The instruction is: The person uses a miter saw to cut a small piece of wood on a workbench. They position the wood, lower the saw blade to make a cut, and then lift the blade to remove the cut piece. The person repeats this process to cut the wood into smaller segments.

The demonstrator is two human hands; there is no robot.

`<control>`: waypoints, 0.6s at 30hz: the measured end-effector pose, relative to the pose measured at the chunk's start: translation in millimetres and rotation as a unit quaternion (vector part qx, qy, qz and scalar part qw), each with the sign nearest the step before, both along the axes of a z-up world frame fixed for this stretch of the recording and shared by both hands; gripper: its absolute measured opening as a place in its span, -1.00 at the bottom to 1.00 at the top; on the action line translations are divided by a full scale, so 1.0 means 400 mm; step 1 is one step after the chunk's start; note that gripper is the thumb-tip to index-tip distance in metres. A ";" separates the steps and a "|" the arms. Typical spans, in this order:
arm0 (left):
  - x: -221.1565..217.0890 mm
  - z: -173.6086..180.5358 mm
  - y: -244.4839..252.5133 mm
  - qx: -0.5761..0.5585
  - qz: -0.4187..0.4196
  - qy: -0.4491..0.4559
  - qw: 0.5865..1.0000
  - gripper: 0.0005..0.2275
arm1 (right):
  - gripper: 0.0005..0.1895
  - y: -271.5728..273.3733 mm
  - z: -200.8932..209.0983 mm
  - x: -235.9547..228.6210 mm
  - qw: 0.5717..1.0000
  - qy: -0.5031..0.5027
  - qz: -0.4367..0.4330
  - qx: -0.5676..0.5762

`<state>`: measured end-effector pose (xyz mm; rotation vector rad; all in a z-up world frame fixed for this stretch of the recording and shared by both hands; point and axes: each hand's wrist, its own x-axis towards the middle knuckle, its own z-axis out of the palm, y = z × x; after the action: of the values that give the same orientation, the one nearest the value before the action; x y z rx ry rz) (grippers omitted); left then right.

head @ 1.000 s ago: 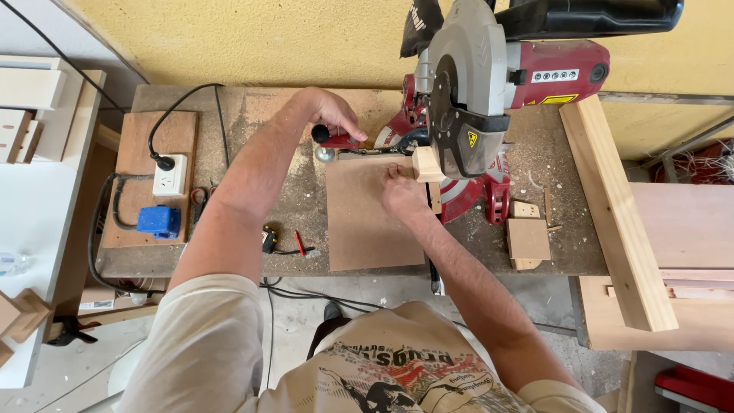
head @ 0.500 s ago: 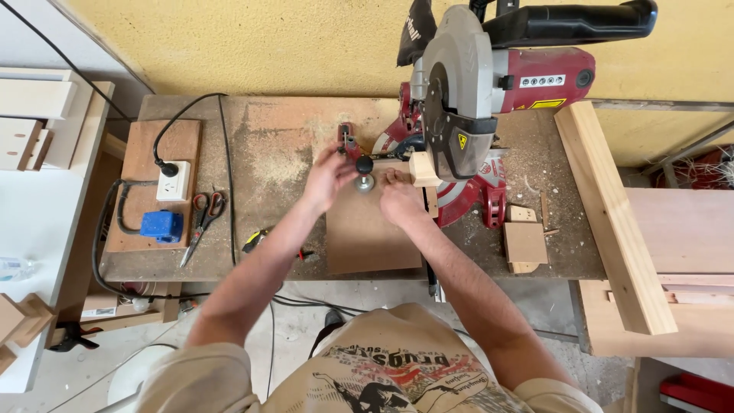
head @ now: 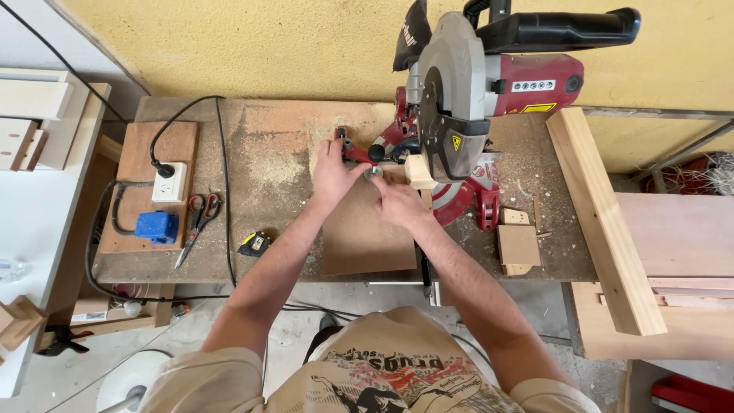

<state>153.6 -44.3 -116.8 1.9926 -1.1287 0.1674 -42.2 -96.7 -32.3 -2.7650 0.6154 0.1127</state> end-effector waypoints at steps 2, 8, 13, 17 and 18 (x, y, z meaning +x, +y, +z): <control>0.014 -0.011 0.006 -0.015 -0.026 0.031 0.999 -0.39 | -0.40 -0.004 -0.005 -0.001 1.000 -0.005 -0.002 0.001; 0.099 -0.046 0.015 -0.008 -0.100 0.088 0.991 -0.58 | -0.27 -0.055 -0.172 0.025 0.999 -0.024 -0.029 0.001; 0.105 -0.055 0.017 -0.014 -0.104 0.102 0.989 -0.58 | -0.27 -0.048 -0.173 0.029 0.999 -0.023 -0.038 -0.024; 0.064 -0.028 0.043 -0.043 -0.039 0.050 0.997 -0.65 | -0.28 -0.050 -0.175 0.043 0.997 0.022 -0.030 -0.067; 0.056 -0.034 0.047 -0.045 0.011 0.001 0.999 -0.70 | -0.26 -0.051 -0.178 0.048 0.996 0.042 -0.033 -0.077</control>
<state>176.1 -25.3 -130.4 1.9250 -1.0803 0.2232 -23.1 -117.1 -103.6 -2.8960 0.7661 0.1753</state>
